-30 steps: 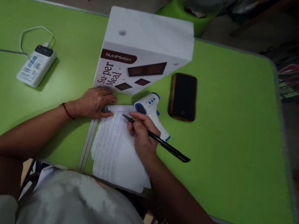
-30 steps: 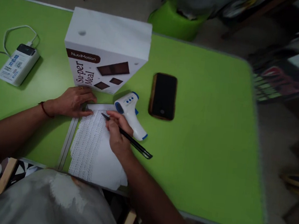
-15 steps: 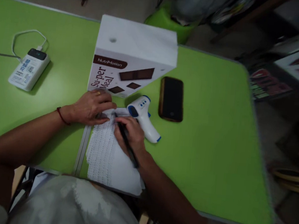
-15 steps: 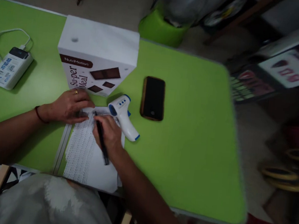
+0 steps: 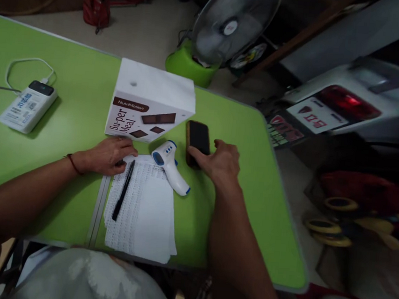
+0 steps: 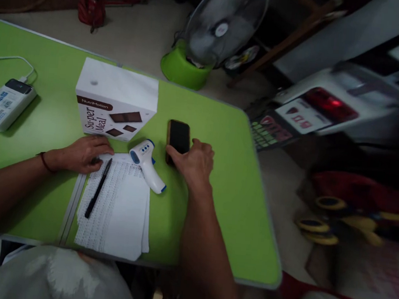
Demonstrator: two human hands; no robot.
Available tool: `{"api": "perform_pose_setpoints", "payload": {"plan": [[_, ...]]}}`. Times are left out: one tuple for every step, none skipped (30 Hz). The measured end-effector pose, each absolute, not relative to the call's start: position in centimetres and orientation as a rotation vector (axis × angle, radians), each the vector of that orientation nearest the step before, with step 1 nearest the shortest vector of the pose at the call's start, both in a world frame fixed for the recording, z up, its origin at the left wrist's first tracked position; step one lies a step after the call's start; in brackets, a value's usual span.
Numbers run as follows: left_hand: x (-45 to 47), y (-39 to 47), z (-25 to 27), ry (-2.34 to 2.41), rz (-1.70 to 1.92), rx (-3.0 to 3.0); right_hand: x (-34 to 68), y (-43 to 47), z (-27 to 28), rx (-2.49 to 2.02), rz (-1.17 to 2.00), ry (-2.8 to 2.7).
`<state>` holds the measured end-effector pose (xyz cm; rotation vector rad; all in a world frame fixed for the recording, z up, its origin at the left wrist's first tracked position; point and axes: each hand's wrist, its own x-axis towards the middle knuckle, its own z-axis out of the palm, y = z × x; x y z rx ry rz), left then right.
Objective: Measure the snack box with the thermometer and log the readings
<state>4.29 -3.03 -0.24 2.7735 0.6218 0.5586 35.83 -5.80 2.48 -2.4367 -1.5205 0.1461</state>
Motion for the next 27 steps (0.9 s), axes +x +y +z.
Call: {"api": "perform_pose_setpoints", "payload": {"plan": [[4.3, -3.1, -0.2, 0.626, 0.556, 2.771, 36.2, -4.9, 2.2, -2.547, 0.216, -1.477], [4.3, -3.1, -0.2, 0.624, 0.553, 2.769, 36.3, -4.2, 1.8, -2.625, 0.277, -1.443], [4.2, -3.1, -0.3, 0.621, 0.549, 2.769, 36.2, -3.6, 1.5, -2.668, 0.315, -1.420], [4.2, -3.1, -0.3, 0.620, 0.545, 2.767, 36.1, -3.3, 1.3, -2.690, 0.332, -1.405], [4.2, -3.1, -0.3, 0.617, 0.547, 2.766, 35.9, -3.1, 1.1, -2.701, 0.329, -1.391], [4.2, -3.1, -0.3, 0.612, 0.552, 2.764, 35.8, -3.0, 0.9, -2.702, 0.315, -1.376], [4.1, -3.1, -0.3, 0.608, 0.561, 2.761, 35.7, -3.0, 0.8, -2.701, 0.305, -1.356], [4.1, -3.1, -0.3, 0.603, 0.574, 2.757, 35.7, -3.0, 0.7, -2.696, 0.298, -1.334], [4.1, -3.0, -0.3, 0.598, 0.587, 2.754, 35.8, -3.0, 0.6, -2.688, 0.298, -1.315], [4.1, -3.0, -0.3, 0.591, 0.597, 2.751, 35.9, -3.0, 0.5, -2.676, 0.300, -1.301], [4.1, -3.0, -0.2, 0.585, 0.601, 2.750, 36.1, -3.1, 0.3, -2.662, 0.303, -1.296], [4.1, -3.0, -0.2, 0.583, 0.604, 2.749, 36.3, -3.1, 0.2, -2.650, 0.298, -1.294], [4.1, -2.9, -0.2, 0.580, 0.603, 2.748, 36.4, -3.1, 0.0, -2.640, 0.291, -1.293], [4.1, -2.9, -0.2, 0.576, 0.599, 2.747, 36.6, -3.1, -0.1, -2.629, 0.282, -1.288], [4.1, -2.9, -0.1, 0.577, 0.590, 2.746, 36.7, -3.1, -0.2, -2.619, 0.275, -1.278], [4.1, -2.9, -0.1, 0.583, 0.578, 2.744, 36.7, -3.1, -0.3, -2.607, 0.269, -1.267], [4.1, -2.9, -0.1, 0.591, 0.564, 2.742, 36.7, -3.1, -0.4, -2.593, 0.266, -1.256], [4.0, -2.9, -0.1, 0.600, 0.551, 2.740, 36.7, -3.1, -0.5, -2.578, 0.268, -1.249], [4.0, -2.9, -0.1, 0.605, 0.543, 2.739, 36.7, -3.0, -0.5, -2.566, 0.272, -1.246], [4.0, -2.9, -0.1, 0.611, 0.543, 2.741, 36.6, -3.0, -0.5, -2.562, 0.275, -1.240], [4.0, -2.9, -0.1, 0.612, 0.546, 2.743, 36.5, -3.0, -0.5, -2.569, 0.280, -1.232], [4.0, -2.9, -0.2, 0.610, 0.556, 2.746, 36.5, -2.9, -0.5, -2.582, 0.283, -1.221], [4.0, -2.9, -0.2, 0.608, 0.566, 2.750, 36.4, -2.9, -0.4, -2.598, 0.286, -1.209], [4.0, -2.9, -0.2, 0.605, 0.573, 2.753, 36.3, -2.8, -0.4, -2.610, 0.287, -1.202], [4.0, -2.9, -0.2, 0.603, 0.577, 2.755, 36.2, -2.8, -0.4, -2.615, 0.292, -1.201], [4.0, -2.9, -0.2, 0.599, 0.583, 2.757, 36.2, -2.8, -0.4, -2.615, 0.300, -1.206], [4.0, -2.9, -0.2, 0.592, 0.594, 2.759, 36.1, -2.8, -0.5, -2.612, 0.304, -1.211]]}}
